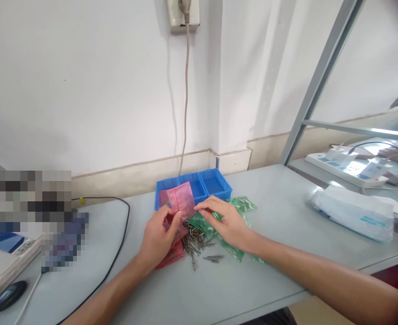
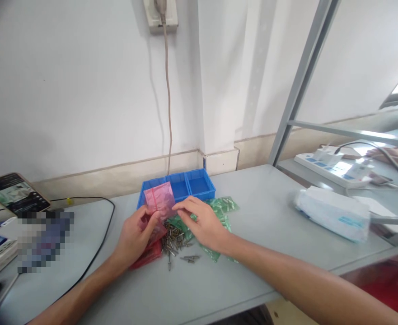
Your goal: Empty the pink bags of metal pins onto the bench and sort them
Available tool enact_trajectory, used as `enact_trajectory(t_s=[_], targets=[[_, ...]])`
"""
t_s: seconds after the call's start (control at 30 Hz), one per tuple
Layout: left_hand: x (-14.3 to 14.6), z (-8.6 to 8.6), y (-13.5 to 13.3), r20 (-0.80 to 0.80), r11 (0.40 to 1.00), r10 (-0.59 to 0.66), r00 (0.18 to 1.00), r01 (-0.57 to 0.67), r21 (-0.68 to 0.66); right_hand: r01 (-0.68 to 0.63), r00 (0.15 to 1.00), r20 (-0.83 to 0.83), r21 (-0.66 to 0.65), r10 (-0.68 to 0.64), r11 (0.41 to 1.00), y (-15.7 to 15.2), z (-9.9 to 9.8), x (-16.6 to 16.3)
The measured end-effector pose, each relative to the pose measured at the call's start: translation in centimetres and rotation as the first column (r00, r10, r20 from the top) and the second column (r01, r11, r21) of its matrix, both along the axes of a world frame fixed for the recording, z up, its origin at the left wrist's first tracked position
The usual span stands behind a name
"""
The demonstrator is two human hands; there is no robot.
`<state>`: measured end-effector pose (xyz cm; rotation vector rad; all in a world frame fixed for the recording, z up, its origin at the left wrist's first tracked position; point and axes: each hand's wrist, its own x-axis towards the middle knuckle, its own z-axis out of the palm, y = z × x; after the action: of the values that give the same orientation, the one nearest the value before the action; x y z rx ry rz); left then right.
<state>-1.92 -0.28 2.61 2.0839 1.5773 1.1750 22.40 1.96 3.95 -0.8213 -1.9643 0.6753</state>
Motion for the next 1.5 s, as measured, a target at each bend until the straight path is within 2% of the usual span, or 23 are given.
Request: enact_trajectory(t_s=[0.13, 0.23, 0.37, 0.47, 0.67, 0.73, 0.87, 0.93, 1.07, 1.23, 1.33, 1.5], targets=[[0.1, 0.0, -0.6, -0.077, 0.988, -0.084, 0.993, 0.093, 0.125, -0.092, 0.996, 0.001, -0.021, 0.092, 0.996, -0.3, 0.2, -0.2], [0.1, -0.1, -0.9, -0.160, 0.945, -0.178, 0.971, 0.214, 0.246, -0.150, 0.989, -0.013, -0.062, 0.150, 0.987, -0.5, 0.5, -0.2], [0.3, -0.1, -1.1, -0.232, 0.905, -0.197, 0.953, 0.268, 0.332, -0.203, 0.976, -0.115, -0.200, 0.183, 0.959, -0.6, 0.9, -0.2], [0.4, -0.2, -1.0, -0.267, 0.889, -0.196, 0.944, 0.286, 0.358, -0.213, 0.971, -0.156, -0.239, 0.180, 0.947, -0.5, 0.7, -0.3], [0.2, -0.7, -0.7, -0.265, 0.896, -0.210, 0.941, 0.294, 0.334, -0.098, 0.986, -0.156, -0.259, 0.059, 0.961, 0.0, -0.3, -0.3], [0.1, -0.7, -0.5, -0.230, 0.921, -0.183, 0.956, 0.248, 0.301, -0.129, 0.969, -0.242, -0.286, 0.059, 0.950, 0.3, -0.3, -0.3], [0.0, -0.3, -0.2, -0.155, 0.952, -0.147, 0.977, 0.182, 0.246, -0.271, 0.906, -0.410, -0.382, 0.100, 0.884, 0.9, -0.3, -0.3], [0.1, -0.2, -0.1, -0.137, 0.956, -0.151, 0.979, 0.179, 0.232, -0.263, 0.908, -0.410, -0.395, 0.087, 0.880, 1.0, -0.4, -0.4], [0.2, -0.2, -0.3, -0.120, 0.962, -0.133, 0.984, 0.157, 0.223, -0.185, 0.927, -0.371, -0.345, 0.048, 0.920, 1.0, -0.8, -0.4], [0.3, -0.3, -0.4, -0.094, 0.963, -0.104, 0.990, 0.124, 0.239, -0.219, 0.927, -0.365, -0.352, 0.082, 0.910, 0.8, -0.4, -0.4], [0.1, -0.5, -0.4, -0.101, 0.958, -0.144, 0.984, 0.164, 0.234, -0.172, 0.955, -0.286, -0.335, 0.074, 0.926, 0.6, -0.2, -0.3], [-0.3, -0.9, -0.7, -0.226, 0.912, -0.292, 0.929, 0.342, 0.228, -0.139, 0.972, -0.222, -0.310, 0.071, 0.941, 0.4, -0.2, -0.3]])
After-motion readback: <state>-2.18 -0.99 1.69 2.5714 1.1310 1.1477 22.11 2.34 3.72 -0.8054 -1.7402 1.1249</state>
